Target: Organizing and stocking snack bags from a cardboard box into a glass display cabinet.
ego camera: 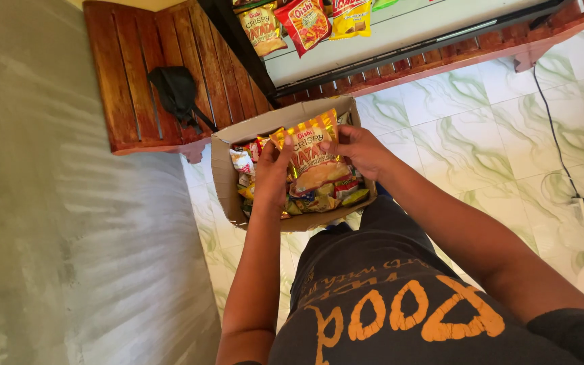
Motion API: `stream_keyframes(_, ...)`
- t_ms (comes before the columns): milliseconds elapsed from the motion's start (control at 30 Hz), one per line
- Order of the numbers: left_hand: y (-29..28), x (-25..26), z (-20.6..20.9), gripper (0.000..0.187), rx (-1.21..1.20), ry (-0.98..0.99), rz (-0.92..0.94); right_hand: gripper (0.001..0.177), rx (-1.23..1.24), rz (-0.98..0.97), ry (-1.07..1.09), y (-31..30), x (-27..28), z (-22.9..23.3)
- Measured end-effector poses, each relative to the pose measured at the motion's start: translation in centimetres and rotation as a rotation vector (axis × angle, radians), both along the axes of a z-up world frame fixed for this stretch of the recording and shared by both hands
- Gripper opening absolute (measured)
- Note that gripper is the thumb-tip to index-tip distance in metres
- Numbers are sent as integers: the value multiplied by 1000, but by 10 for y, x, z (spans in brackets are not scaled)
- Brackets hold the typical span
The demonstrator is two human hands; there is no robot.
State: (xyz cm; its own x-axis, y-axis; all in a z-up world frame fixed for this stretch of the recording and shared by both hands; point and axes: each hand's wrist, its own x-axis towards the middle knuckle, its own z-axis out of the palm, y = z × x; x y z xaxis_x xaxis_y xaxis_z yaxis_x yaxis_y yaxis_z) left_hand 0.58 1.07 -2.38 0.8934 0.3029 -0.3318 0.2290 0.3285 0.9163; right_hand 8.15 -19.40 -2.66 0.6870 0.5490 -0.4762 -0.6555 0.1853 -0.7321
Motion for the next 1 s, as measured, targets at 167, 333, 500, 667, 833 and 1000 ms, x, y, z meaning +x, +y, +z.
stream_keyframes(167,5,0,-9,32,-13,12,36,48,-46,31,-35,-1,-2,-6)
stream_keyframes(333,0,4,-6,28,-156,-92,74,46,9,37,-31,0,-2,-7)
stream_keyframes(500,-1,7,-15,22,-202,-86,162,47,-23,59,-2,3,-1,2)
stream_keyframes(667,-10,8,9,19,-245,-125,180,49,-57,88,-86,5,7,-2)
stream_keyframes(833,-15,7,-11,20,-166,-105,102,45,7,10,-59,9,16,17)
stream_keyframes(1000,-22,4,9,20,31,20,38,28,-5,22,-73,9,17,10)
